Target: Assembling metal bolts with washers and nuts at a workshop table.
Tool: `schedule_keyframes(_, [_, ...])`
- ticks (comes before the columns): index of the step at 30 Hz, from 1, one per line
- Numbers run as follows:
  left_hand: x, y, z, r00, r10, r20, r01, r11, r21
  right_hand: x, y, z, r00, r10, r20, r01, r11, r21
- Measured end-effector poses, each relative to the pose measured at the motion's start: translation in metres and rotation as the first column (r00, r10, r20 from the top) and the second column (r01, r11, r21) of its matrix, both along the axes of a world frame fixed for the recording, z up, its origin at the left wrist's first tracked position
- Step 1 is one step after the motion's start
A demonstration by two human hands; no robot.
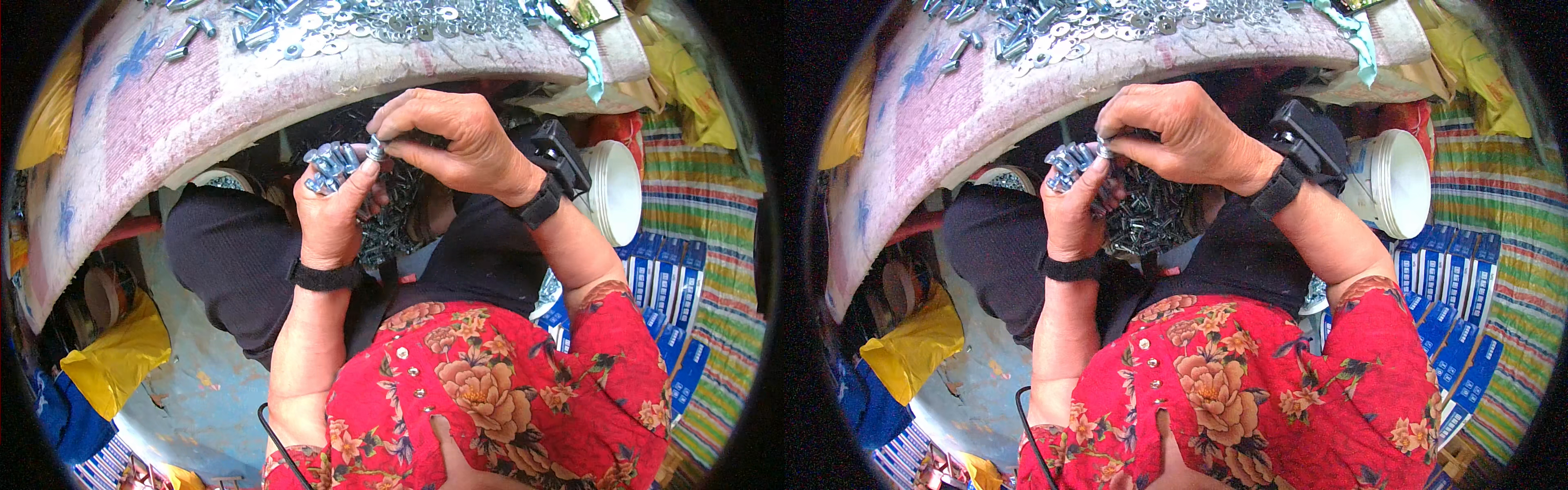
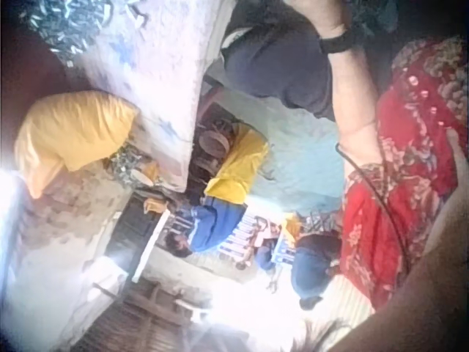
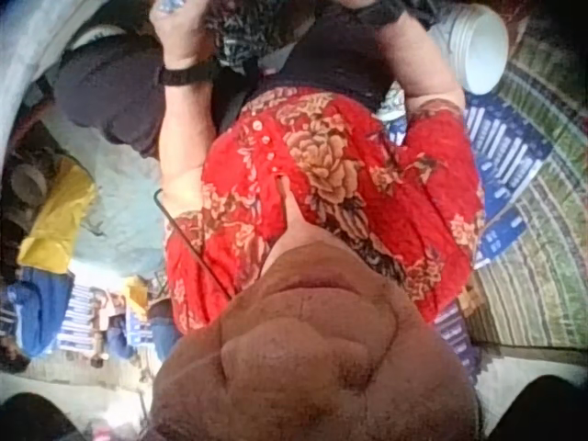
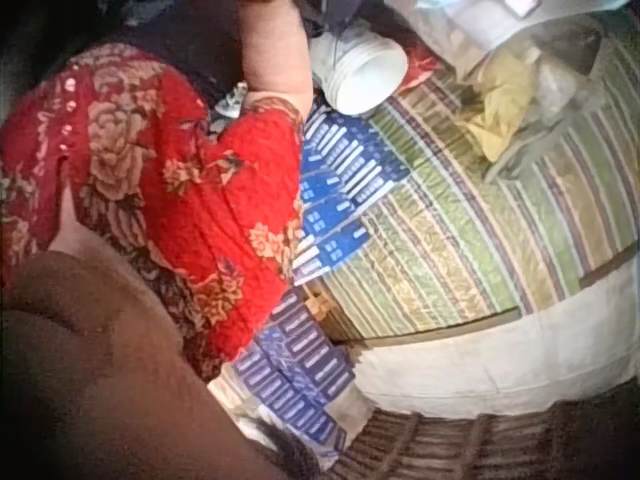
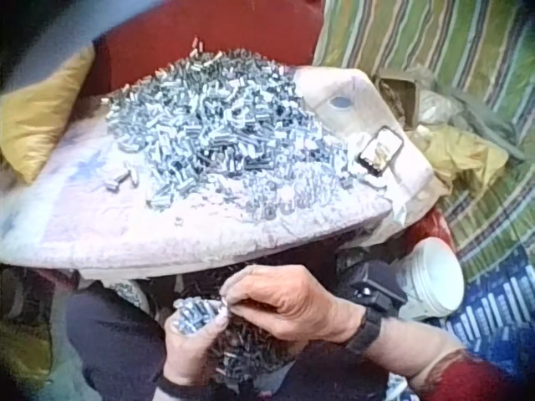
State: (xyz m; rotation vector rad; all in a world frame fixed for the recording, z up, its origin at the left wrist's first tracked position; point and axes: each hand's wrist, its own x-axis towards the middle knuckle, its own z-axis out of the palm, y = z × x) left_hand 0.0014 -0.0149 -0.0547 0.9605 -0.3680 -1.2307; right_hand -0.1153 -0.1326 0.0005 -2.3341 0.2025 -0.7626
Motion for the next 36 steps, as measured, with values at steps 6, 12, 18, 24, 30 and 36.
schedule_keyframes(6, [-0.003, 0.005, -0.002, 0.993, -0.028, 0.118, 0.033, 0.999, -0.043, 0.003, 0.003, 0.020, 0.959, 0.028, -0.281, -0.034, 0.999, -0.015])
schedule_keyframes(12, [-0.005, 0.009, -0.006, 0.974, -0.058, 0.218, 0.077, 0.994, -0.079, 0.005, 0.014, 0.017, 0.956, -0.084, -0.280, 0.030, 0.981, -0.193])
schedule_keyframes(18, [-0.003, 0.012, 0.000, 0.977, -0.023, 0.213, 0.042, 0.996, -0.082, 0.003, 0.020, 0.019, 0.972, -0.020, -0.233, 0.076, 0.969, 0.237])
schedule_keyframes(24, [-0.003, 0.012, 0.001, 0.983, -0.004, 0.182, 0.028, 0.991, -0.131, -0.002, 0.018, 0.013, 0.944, -0.145, -0.296, 0.107, 0.984, -0.141])
schedule_keyframes(30, [-0.012, 0.014, 0.010, 0.973, -0.056, 0.224, 0.096, 0.980, -0.172, 0.021, -0.002, 0.013, 0.890, -0.348, 0.297, 0.206, 0.884, 0.419])
schedule_keyframes(36, [0.005, 0.010, 0.004, 0.994, 0.108, -0.019, -0.109, 0.987, -0.122, -0.002, 0.118, 0.000, 0.794, 0.559, 0.238, -0.608, 0.726, 0.323])
